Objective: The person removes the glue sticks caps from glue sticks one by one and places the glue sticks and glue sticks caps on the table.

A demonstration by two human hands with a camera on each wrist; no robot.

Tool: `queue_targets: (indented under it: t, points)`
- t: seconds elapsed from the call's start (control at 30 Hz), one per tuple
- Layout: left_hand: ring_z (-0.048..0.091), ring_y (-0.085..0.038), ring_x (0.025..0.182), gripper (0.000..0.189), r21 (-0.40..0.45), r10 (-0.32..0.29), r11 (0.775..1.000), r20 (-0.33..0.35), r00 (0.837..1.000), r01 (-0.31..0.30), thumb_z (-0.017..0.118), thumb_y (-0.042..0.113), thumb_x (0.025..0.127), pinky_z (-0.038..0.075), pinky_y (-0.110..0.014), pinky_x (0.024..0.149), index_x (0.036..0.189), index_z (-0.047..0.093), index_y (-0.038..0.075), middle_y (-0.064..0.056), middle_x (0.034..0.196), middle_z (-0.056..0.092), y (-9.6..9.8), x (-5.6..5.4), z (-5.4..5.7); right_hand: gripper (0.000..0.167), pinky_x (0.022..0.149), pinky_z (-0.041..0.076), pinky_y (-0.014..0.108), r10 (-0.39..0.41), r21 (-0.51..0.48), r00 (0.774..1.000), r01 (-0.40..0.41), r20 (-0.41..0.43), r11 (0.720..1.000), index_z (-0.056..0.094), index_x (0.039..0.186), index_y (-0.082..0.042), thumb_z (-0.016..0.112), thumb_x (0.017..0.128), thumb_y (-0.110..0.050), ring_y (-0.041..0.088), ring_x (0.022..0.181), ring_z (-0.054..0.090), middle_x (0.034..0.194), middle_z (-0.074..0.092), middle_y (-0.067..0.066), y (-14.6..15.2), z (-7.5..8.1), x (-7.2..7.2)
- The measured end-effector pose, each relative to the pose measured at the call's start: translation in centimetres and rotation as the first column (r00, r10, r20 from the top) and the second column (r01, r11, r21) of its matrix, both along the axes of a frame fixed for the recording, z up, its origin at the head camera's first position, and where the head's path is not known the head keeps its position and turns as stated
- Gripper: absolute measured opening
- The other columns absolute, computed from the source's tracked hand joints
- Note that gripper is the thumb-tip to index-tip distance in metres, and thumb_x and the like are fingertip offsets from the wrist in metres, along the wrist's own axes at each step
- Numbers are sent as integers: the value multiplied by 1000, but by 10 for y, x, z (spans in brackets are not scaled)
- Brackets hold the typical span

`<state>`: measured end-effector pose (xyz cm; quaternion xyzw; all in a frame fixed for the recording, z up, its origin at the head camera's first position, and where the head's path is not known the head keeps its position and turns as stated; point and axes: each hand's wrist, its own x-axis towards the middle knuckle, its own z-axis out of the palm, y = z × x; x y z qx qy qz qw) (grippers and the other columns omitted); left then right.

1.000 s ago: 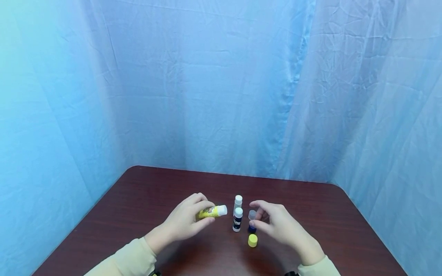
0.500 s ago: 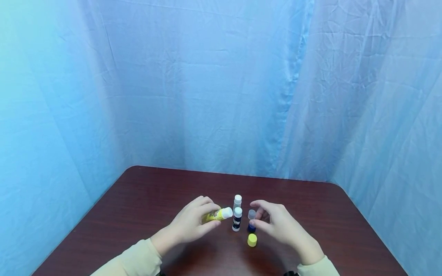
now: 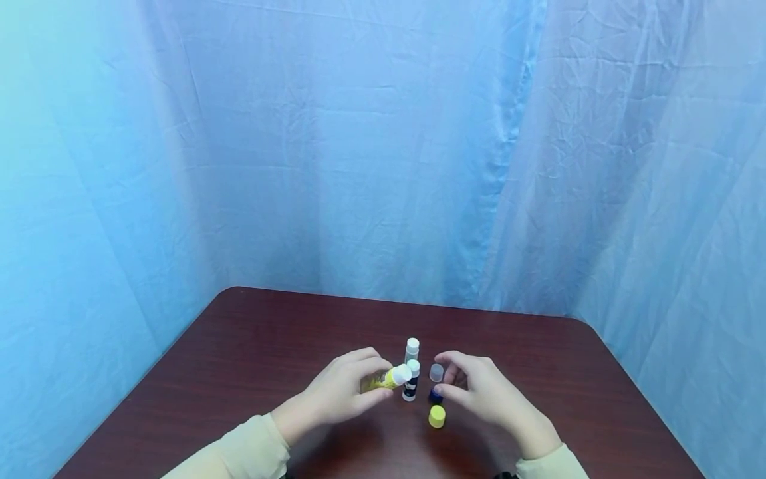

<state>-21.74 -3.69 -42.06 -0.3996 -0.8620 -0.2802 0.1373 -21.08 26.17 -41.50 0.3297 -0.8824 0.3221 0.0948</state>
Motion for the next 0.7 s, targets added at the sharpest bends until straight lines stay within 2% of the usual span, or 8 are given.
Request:
queue_targets:
  t: [0.2, 0.4, 0.57, 0.7]
  points:
    - [57, -4, 77, 24, 22, -39, 999, 24, 999, 38, 79, 28, 91, 42, -12, 66, 112, 73, 20, 10, 96, 63, 7, 0, -4, 33, 63, 51, 25, -11, 21, 998, 9, 58, 1000, 64, 121, -14, 79, 92, -21, 2, 68, 60, 82, 60, -14, 3, -2, 0]
    - [64, -3, 83, 23, 42, -77, 996, 21, 997, 76, 81, 25, 90, 46, -11, 72, 111, 73, 19, 12, 98, 65, 11, -1, -9, 35, 63, 52, 26, -43, 48, 990, 37, 131, 998, 64, 122, -17, 79, 92, -25, 4, 69, 61, 81, 61, -13, 8, -5, 0]
    - [67, -1, 86, 22, 26, -95, 995, 50, 994, 94, 81, 25, 90, 48, -11, 76, 109, 72, 18, 13, 98, 68, 15, -2, -11, 35, 64, 52, 27, -40, 57, 984, 30, 175, 998, 64, 123, -17, 78, 93, -29, 5, 70, 62, 83, 62, -12, 12, -9, -1]
    - [66, 1, 85, 16, 7, -95, 995, 72, 993, 95, 81, 26, 89, 48, -11, 75, 101, 73, 19, 14, 94, 68, 19, -3, -12, 36, 64, 51, 27, -36, 68, 978, 22, 207, 997, 64, 124, -17, 77, 93, -31, 6, 70, 62, 85, 63, -12, 13, -11, -1]
